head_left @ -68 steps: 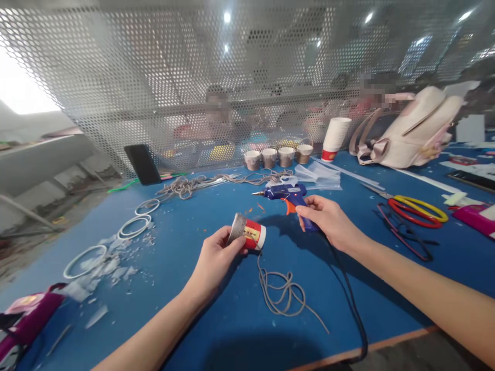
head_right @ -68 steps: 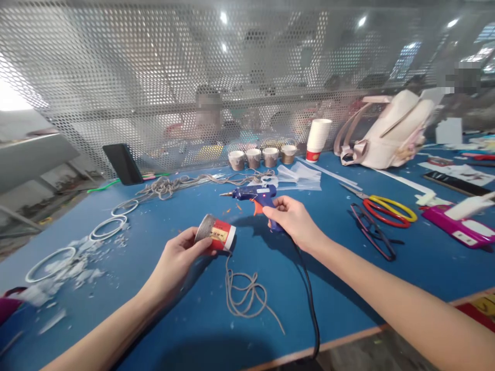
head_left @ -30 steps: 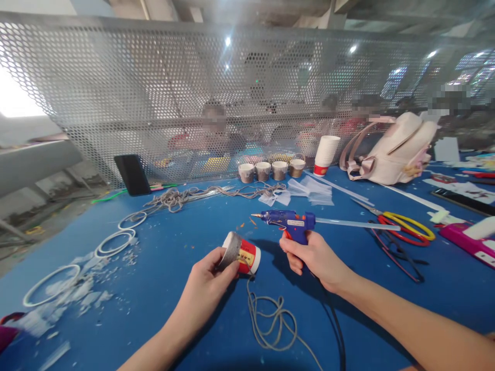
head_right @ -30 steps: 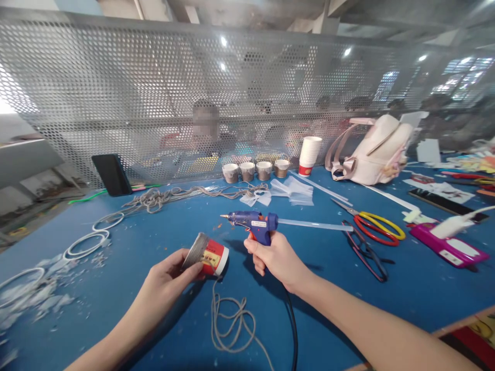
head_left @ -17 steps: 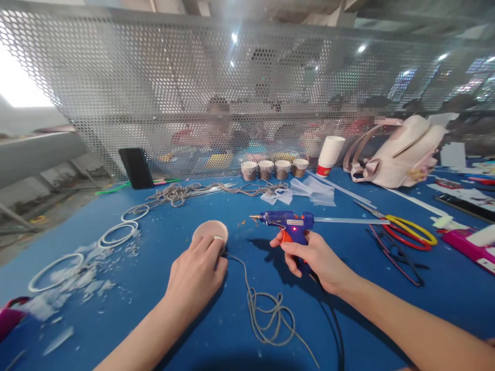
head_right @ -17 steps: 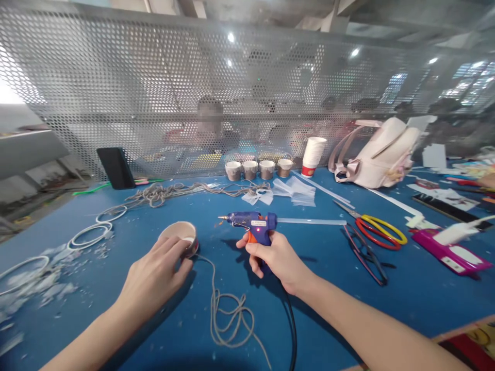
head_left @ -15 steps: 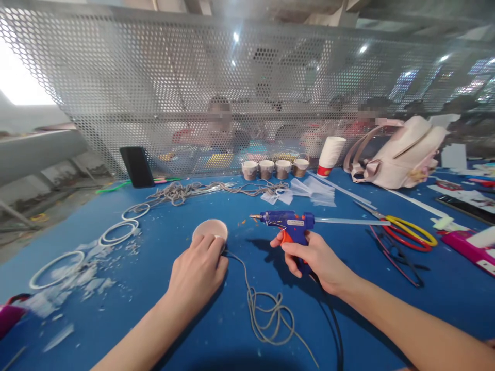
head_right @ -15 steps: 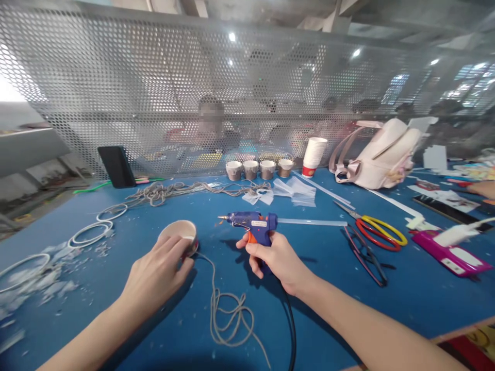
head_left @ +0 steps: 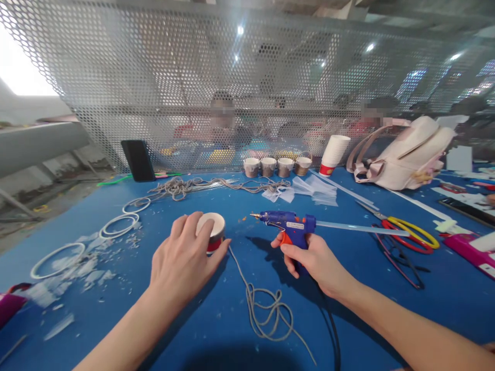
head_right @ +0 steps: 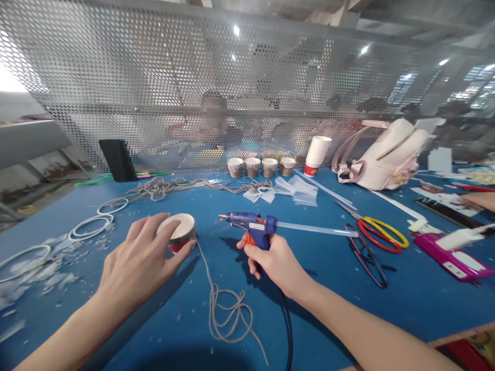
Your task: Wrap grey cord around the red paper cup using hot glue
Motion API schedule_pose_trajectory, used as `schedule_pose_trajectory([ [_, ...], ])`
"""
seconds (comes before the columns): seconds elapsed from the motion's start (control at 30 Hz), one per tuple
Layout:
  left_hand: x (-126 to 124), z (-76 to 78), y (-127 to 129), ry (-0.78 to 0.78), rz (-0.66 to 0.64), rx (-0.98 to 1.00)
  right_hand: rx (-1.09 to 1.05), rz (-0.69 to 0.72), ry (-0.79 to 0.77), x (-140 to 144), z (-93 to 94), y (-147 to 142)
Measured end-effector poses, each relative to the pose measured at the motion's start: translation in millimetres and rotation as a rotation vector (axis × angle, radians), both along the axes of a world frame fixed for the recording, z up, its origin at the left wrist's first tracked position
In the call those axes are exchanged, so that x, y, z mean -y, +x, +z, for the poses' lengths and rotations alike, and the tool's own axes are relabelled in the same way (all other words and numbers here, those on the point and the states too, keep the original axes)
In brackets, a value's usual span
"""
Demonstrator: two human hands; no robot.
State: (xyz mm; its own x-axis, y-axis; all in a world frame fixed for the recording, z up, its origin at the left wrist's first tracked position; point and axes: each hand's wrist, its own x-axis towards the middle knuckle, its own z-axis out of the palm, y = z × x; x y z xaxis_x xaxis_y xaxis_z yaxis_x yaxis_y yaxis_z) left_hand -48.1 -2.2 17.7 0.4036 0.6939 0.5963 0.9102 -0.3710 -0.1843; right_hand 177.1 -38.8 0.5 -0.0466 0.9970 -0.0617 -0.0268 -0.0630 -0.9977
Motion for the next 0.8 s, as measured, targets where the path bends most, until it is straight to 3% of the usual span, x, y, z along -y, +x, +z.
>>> schedule_pose_trajectory([
  [0.13,13,4.0,6,0.209,-0.104,-0.012,0.126,-0.009,0.048,4,-3.4,-2],
  [0.33,10,-3.9,7,0.072,-0.179,-0.015,0.028,0.018,0.029,5,-3.7,-4],
  [0.43,8,-3.8,4,0.129,-0.202,0.047,-0.128,0.017,-0.008,4,-3.6,-4],
  [0.53,16,-0.7,7,0.169,-0.307,0.14,-0.228,0.028,-0.025,3,-3.8,-5],
  [0.67,32,-3.3,21,-0.003,-0.499,0.329,-0.224,0.055,-0.004,3,-5.3,-6],
  [0.8,36,-12.0,33,-0.182,-0.567,0.422,-0.164,0.027,0.012,4,-9.1,-9],
])
